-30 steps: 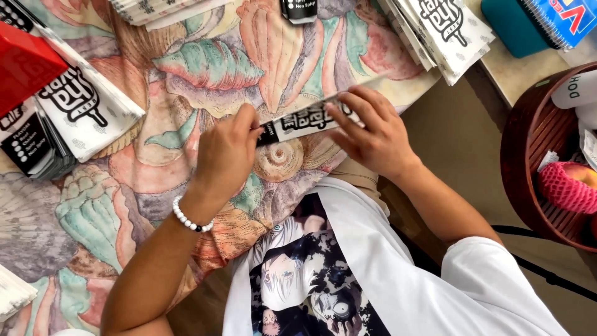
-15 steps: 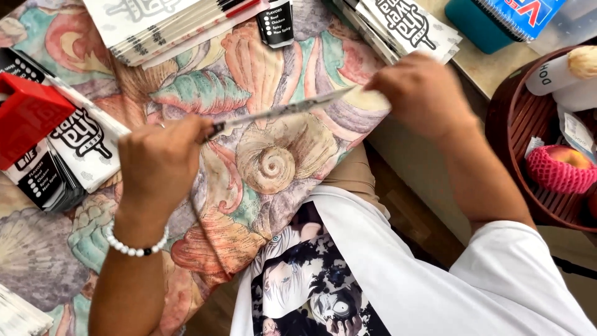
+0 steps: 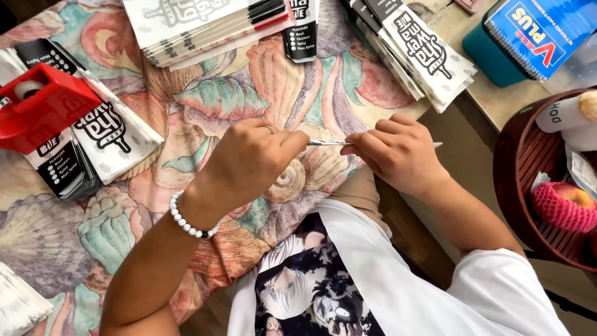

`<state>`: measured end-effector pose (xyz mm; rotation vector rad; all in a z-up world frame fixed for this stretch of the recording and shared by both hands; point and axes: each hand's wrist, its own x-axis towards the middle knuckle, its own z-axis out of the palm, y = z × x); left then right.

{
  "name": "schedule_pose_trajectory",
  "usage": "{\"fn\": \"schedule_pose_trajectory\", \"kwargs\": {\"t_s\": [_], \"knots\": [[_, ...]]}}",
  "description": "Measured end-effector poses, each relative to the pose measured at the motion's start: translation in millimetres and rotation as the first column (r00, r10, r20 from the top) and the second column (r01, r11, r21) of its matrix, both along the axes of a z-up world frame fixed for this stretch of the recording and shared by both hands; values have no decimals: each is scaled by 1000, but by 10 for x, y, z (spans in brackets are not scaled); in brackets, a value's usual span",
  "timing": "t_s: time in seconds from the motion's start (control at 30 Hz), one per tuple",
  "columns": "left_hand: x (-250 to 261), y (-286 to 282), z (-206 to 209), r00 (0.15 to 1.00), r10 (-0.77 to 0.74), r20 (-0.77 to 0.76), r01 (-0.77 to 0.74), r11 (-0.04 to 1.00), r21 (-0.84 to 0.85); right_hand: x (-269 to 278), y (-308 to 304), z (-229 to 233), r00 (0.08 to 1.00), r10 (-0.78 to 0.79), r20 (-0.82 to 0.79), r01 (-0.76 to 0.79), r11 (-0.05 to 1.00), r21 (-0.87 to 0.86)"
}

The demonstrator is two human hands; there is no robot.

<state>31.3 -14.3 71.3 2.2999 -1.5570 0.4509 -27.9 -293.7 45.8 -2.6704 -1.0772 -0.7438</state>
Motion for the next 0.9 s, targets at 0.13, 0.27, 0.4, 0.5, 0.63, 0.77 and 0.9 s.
{"fn": "schedule_pose_trajectory", "kwargs": {"t_s": [0.13,0.27,0.4,0.5,0.63,0.77,0.9], "knots": [[106,80,-210,994,-12,-108,30,985,167,9,-172,38,989,32,-143,-44,995,-85],[224,61,-142,967,-14,-254,99,941,324,91,-320,95,859,226,-460,-184,974,135],[549,31,-92,883,-22,-469,96,986,135,346,-597,22,842,206,-498,-145,977,159],[892,156,-59,872,20,-489,-39,999,-30,575,-958,75,746,120,-655,46,972,231],[1300,584,-229,916,264,-302,-324,930,-171,833,-1526,16,736,-134,-663,402,875,269],[1603,1080,-507,826,553,-107,-564,815,-135,1213,-1753,-9,498,-568,-656,727,686,-42],[1621,1190,-564,678,683,-274,-687,720,96,1479,-1765,-254,632,-735,-246,666,678,-311]]}}
